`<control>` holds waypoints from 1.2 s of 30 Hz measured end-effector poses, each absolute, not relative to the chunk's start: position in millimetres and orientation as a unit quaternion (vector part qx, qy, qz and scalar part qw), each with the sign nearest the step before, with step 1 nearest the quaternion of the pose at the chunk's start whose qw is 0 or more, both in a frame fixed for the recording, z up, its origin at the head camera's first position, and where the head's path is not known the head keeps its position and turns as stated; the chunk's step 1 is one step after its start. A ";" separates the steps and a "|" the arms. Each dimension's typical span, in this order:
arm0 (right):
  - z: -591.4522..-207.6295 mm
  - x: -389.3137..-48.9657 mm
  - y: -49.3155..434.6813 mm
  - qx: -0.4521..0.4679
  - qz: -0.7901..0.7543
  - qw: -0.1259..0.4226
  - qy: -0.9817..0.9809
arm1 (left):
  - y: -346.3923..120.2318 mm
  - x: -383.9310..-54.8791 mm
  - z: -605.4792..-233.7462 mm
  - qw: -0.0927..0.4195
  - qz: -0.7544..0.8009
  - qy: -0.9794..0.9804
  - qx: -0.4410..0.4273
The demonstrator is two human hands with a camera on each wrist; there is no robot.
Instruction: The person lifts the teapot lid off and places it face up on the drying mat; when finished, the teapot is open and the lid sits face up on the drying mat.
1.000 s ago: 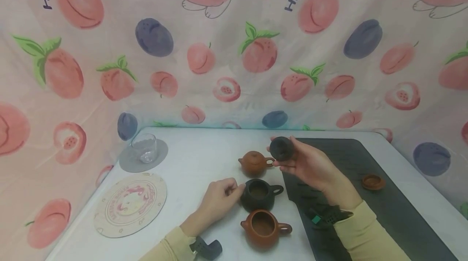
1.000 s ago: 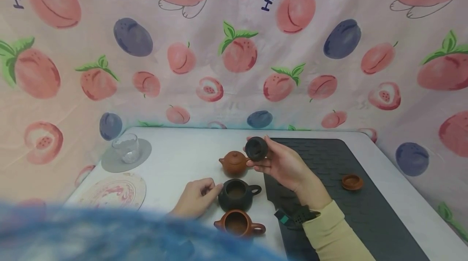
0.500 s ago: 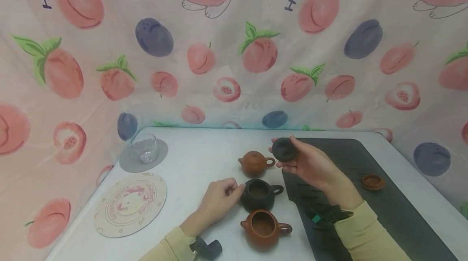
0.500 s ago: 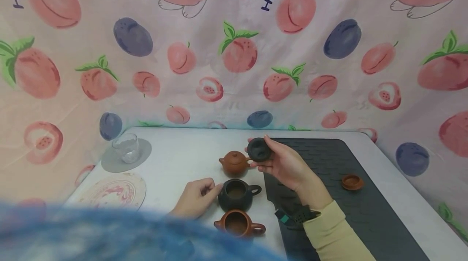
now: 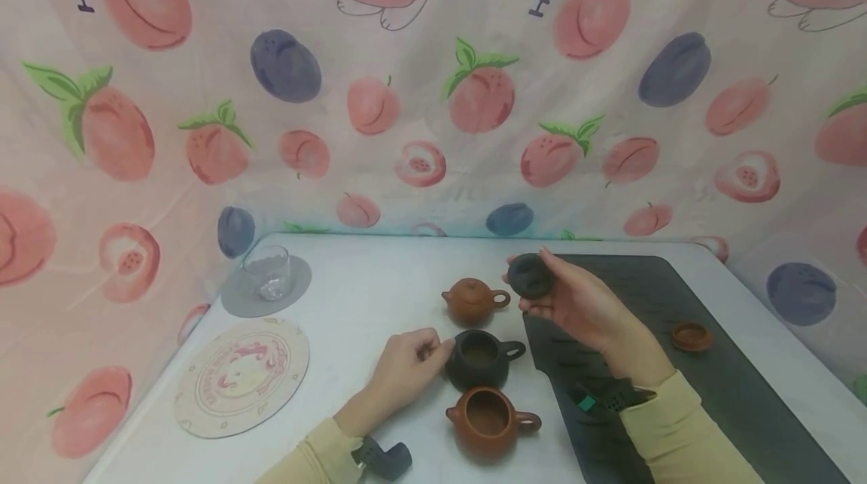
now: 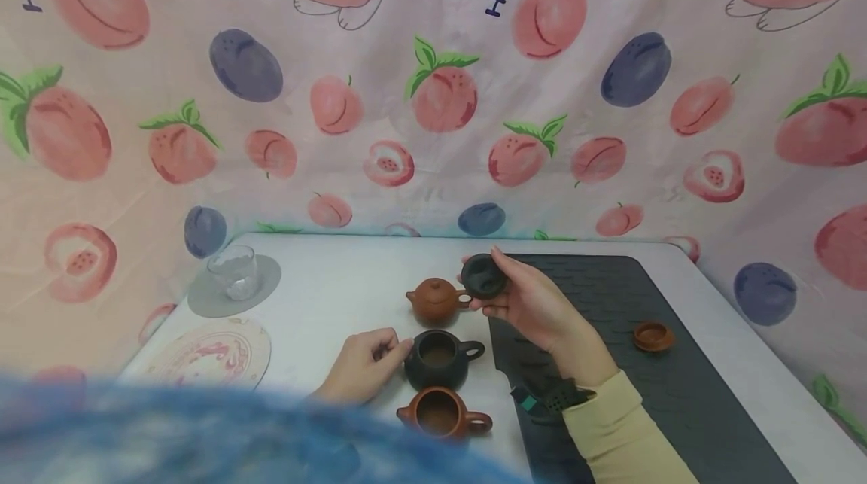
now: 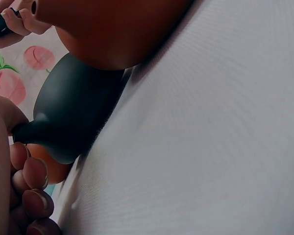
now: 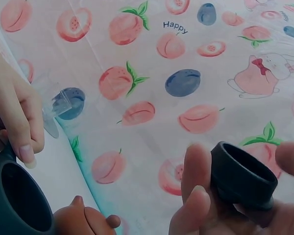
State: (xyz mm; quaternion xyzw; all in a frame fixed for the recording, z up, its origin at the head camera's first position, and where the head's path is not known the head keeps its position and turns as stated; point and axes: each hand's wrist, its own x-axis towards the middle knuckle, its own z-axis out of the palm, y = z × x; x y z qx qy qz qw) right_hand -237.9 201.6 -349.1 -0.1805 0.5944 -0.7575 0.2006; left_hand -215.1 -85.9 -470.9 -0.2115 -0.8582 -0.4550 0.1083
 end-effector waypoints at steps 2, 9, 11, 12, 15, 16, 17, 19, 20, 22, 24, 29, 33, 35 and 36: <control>-348.6 -237.1 201.3 -0.184 -0.753 0.195 0.600 | -85.9 -215.4 -471.0 0.110 -0.455 -0.858 -0.212; -350.1 -234.9 198.5 -0.176 -0.731 0.161 0.639 | -85.7 -213.6 -468.9 0.105 -0.451 -0.862 -0.206; -351.3 -234.9 198.4 -0.171 -0.728 0.153 0.646 | -85.3 -212.7 -467.2 0.103 -0.449 -0.864 -0.204; -351.8 -235.0 198.8 -0.170 -0.725 0.150 0.650 | -85.1 -212.2 -466.5 0.102 -0.449 -0.865 -0.202; -353.1 -235.1 199.3 -0.165 -0.718 0.144 0.661 | -84.8 -211.4 -465.2 0.100 -0.447 -0.866 -0.200; -353.2 -235.0 199.4 -0.163 -0.716 0.142 0.663 | -84.8 -211.4 -465.1 0.100 -0.446 -0.867 -0.199; -353.2 -234.9 199.4 -0.161 -0.713 0.140 0.668 | -84.8 -211.5 -465.3 0.100 -0.446 -0.867 -0.199; -352.5 -234.4 198.9 -0.158 -0.707 0.136 0.675 | -84.8 -211.9 -466.0 0.101 -0.446 -0.867 -0.199; -351.9 -234.0 198.5 -0.155 -0.706 0.134 0.678 | -84.9 -212.1 -466.3 0.101 -0.446 -0.867 -0.199; -351.7 -234.2 198.6 -0.152 -0.704 0.131 0.681 | -84.9 -212.2 -466.4 0.101 -0.446 -0.867 -0.199; -352.0 -234.5 199.0 -0.149 -0.700 0.129 0.686 | -84.9 -212.1 -466.1 0.100 -0.446 -0.867 -0.199; -353.7 -235.6 201.1 -0.139 -0.690 0.124 0.699 | -84.6 -212.1 -465.8 0.101 -0.447 -0.866 -0.201; -352.4 -235.8 202.9 -0.140 -0.674 0.115 0.716 | -84.7 -212.3 -466.4 0.101 -0.446 -0.866 -0.201; -351.3 -235.8 203.9 -0.139 -0.665 0.109 0.726 | -84.8 -212.3 -466.4 0.101 -0.446 -0.866 -0.202; -350.5 -235.6 204.5 -0.136 -0.660 0.107 0.731 | -84.9 -212.4 -466.4 0.101 -0.446 -0.866 -0.202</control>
